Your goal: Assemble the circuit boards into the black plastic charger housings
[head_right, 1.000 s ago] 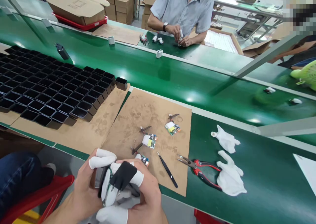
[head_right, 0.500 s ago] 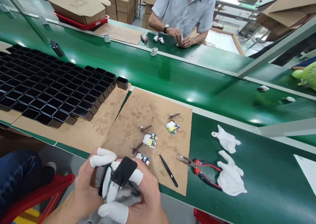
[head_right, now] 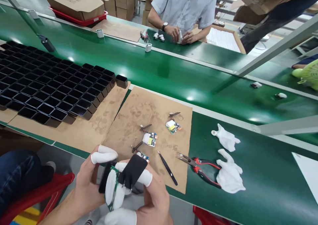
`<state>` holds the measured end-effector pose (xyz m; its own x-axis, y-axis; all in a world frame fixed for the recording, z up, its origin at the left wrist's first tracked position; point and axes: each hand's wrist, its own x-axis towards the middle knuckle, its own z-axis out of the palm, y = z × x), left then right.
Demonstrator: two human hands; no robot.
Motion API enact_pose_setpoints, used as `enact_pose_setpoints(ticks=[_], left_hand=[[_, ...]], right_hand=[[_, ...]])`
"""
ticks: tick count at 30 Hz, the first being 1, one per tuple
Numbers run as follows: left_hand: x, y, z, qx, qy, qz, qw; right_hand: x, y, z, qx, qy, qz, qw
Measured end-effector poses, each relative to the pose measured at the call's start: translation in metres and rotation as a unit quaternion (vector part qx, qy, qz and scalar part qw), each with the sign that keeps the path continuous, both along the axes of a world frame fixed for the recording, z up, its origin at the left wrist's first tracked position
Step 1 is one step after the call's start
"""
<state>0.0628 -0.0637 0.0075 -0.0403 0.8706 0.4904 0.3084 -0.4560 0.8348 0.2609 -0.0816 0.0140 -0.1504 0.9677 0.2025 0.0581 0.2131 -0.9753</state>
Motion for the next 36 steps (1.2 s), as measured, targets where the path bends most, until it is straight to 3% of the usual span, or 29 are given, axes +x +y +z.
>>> enact_pose_setpoints(ticks=[14, 22, 36], left_hand=[[-0.001, 0.0, 0.0, 0.006, 0.008, -0.009, 1.0], [-0.002, -0.001, 0.001, -0.002, 0.005, -0.002, 1.0], [-0.003, -0.002, -0.001, -0.01, 0.017, -0.008, 1.0]], right_hand=[[0.003, -0.009, -0.005, 0.024, -0.024, -0.021, 0.999], [-0.003, 0.002, 0.003, -0.012, -0.008, 0.044, 0.999], [-0.007, 0.004, 0.002, 0.013, -0.026, 0.036, 0.999]])
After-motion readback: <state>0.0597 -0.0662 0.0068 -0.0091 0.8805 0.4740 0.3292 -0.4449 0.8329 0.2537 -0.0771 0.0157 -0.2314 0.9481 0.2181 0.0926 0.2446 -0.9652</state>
